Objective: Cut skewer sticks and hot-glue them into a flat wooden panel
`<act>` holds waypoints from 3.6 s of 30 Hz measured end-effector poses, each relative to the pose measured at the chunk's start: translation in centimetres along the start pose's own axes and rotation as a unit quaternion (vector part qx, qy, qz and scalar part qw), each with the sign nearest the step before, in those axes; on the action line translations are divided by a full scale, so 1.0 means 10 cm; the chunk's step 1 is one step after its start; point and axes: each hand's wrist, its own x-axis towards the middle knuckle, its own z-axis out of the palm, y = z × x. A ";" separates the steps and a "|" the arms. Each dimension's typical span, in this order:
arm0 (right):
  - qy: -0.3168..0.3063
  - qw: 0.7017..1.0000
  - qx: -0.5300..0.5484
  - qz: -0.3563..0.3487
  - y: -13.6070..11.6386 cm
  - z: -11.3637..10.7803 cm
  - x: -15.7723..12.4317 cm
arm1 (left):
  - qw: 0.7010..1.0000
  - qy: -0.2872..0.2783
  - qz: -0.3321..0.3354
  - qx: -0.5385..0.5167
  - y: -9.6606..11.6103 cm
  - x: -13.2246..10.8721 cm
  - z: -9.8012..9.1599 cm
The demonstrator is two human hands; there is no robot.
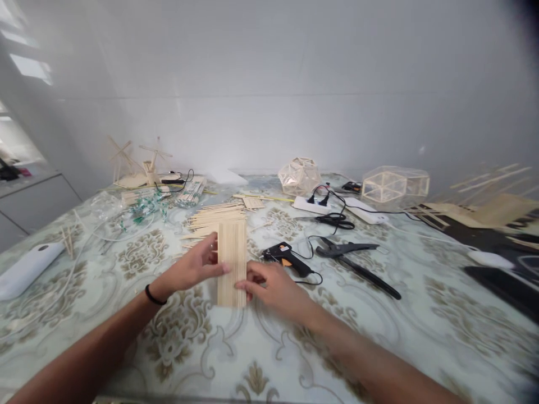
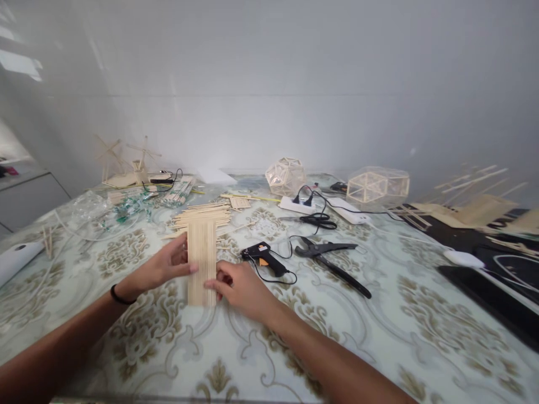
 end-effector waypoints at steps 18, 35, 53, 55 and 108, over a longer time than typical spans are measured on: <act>-0.172 0.925 -0.292 -0.170 -0.02 0.22 -0.74 | 0.969 0.240 0.016 -0.049 0.33 -0.25 -0.32; -0.082 0.861 -0.450 -0.223 0.21 0.19 -0.10 | 0.968 0.092 -0.234 0.007 -0.33 -0.60 0.09; -0.090 0.885 -0.415 -0.190 0.22 0.26 0.00 | 0.875 -0.031 0.078 0.476 -0.31 -0.12 0.27; -0.108 0.869 -0.442 -0.196 0.19 0.25 -0.03 | 0.876 -0.030 0.084 0.474 -0.30 -0.15 0.25; -0.144 0.948 -0.263 -0.103 0.14 -0.01 0.01 | 0.912 -0.025 0.071 0.404 -0.37 -0.13 0.30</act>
